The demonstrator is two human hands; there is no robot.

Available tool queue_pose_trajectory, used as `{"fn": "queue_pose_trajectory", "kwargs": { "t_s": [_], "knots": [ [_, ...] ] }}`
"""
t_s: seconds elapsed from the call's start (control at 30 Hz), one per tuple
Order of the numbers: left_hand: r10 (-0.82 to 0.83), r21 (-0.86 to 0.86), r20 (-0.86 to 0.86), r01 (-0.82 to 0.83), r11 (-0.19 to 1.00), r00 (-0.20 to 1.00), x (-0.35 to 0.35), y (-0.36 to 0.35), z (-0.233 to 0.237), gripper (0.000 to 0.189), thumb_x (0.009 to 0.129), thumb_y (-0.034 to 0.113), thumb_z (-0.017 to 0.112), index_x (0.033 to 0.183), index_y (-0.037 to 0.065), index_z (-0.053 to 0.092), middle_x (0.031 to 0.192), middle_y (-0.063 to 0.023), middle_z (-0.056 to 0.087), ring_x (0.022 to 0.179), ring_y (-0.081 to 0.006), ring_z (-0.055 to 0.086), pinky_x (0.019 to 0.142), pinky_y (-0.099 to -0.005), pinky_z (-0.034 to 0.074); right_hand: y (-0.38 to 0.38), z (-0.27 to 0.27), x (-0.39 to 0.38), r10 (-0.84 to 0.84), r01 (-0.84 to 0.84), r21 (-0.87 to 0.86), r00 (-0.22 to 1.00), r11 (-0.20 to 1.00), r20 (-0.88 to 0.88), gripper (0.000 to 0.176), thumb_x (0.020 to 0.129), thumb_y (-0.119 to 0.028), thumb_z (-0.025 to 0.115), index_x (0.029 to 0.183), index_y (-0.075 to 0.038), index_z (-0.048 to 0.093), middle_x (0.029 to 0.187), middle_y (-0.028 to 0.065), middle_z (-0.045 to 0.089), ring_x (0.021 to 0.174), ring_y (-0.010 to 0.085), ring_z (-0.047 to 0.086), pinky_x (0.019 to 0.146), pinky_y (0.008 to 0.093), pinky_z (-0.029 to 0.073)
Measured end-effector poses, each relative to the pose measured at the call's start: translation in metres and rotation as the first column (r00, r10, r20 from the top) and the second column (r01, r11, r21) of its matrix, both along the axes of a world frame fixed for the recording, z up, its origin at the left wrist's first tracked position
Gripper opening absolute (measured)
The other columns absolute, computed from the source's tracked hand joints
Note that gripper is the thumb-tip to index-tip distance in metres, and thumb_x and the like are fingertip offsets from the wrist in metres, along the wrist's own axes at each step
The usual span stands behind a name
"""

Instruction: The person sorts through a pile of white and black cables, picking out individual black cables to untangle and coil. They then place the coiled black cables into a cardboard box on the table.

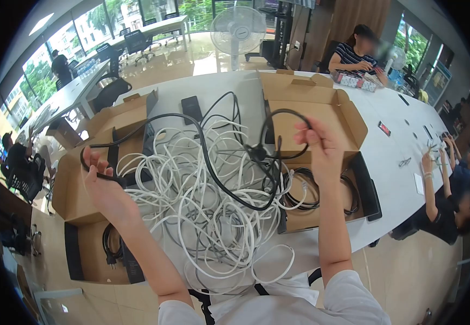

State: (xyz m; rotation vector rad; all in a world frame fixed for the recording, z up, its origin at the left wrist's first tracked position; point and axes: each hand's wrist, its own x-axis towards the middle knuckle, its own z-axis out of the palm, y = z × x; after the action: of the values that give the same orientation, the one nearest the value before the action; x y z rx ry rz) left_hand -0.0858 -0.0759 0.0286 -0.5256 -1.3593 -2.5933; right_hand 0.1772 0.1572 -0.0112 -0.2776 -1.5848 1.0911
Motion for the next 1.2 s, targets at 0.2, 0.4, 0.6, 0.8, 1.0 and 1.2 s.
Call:
{"fn": "queue_pose_trajectory", "kwargs": {
  "t_s": [0.2,0.4,0.6,0.8,1.0,1.2],
  "knots": [
    [-0.131,-0.851,-0.372,-0.281,0.444,0.919,0.011,0.013,-0.009,0.043,0.091,0.025,0.052,0.122,-0.006,0.05,0.091,-0.0128,0.055,0.085,-0.0222,0.053,0.077,-0.0327,0.043,-0.011,0.0,-0.005,0.129,-0.098,-0.208,0.982,0.973,0.139,0.027,0.092,-0.002,0.052,0.118,0.001,0.058,0.1,0.0092,0.066,0.077,0.0102,0.062,0.065,0.022,0.05],
    [-0.279,-0.875,-0.484,-0.451,0.177,0.829,0.025,0.022,-0.024,0.052,0.089,0.025,0.057,0.13,-0.004,0.044,0.103,-0.0185,0.054,0.093,-0.0313,0.056,0.082,-0.0397,0.044,-0.008,0.004,-0.001,0.181,-0.124,-0.255,0.96,0.959,0.213,0.028,0.092,-0.001,0.051,0.119,0.002,0.056,0.102,0.0092,0.066,0.078,0.01,0.063,0.066,0.0223,0.05],
    [-0.22,-0.714,-0.699,-0.675,0.184,0.68,0.034,0.019,-0.022,0.045,0.087,0.021,0.058,0.125,-0.003,0.05,0.122,-0.0179,0.052,0.115,-0.0358,0.047,0.096,-0.042,0.037,-0.002,-0.002,0.001,0.241,-0.162,-0.282,0.932,0.946,0.271,0.034,0.087,0.007,0.051,0.121,0.004,0.054,0.103,0.0107,0.065,0.084,0.0114,0.062,0.075,0.0232,0.049],
    [-0.469,-0.701,-0.615,-0.167,0.693,0.634,0.117,0.019,-0.002,0.035,0.079,0.009,0.06,0.112,-0.002,0.056,0.105,-0.0178,0.06,0.097,-0.0354,0.058,0.089,-0.0399,0.043,-0.001,-0.005,0.003,0.321,-0.258,-0.262,0.918,0.93,0.234,0.041,0.089,0.005,0.05,0.129,0.001,0.046,0.108,0.0109,0.061,0.091,0.0124,0.06,0.082,0.0247,0.048],
    [-0.791,-0.893,-0.451,-0.218,0.395,0.414,0.182,0.066,-0.047,0.046,0.076,0.019,0.07,0.116,-0.001,0.055,0.097,-0.0162,0.059,0.082,-0.0322,0.061,0.071,-0.0387,0.049,-0.011,0.0,0.001,0.304,-0.26,-0.322,0.948,0.91,0.094,0.04,0.091,-0.005,0.055,0.129,0.002,0.045,0.085,0.0003,0.052,0.069,0.0066,0.052,0.063,0.0205,0.044],
    [-0.842,-0.922,-0.35,-0.311,0.232,0.411,0.169,0.075,-0.056,0.037,0.078,0.018,0.068,0.11,0.001,0.059,0.088,-0.0141,0.059,0.073,-0.0328,0.061,0.062,-0.0396,0.048,-0.009,0.019,0.022,0.292,-0.264,-0.556,0.956,0.788,-0.04,0.035,0.098,-0.024,0.048,0.124,-0.001,0.053,0.064,-0.0088,0.036,0.05,0.0007,0.028,0.044,0.019,0.022]
  ]
}}
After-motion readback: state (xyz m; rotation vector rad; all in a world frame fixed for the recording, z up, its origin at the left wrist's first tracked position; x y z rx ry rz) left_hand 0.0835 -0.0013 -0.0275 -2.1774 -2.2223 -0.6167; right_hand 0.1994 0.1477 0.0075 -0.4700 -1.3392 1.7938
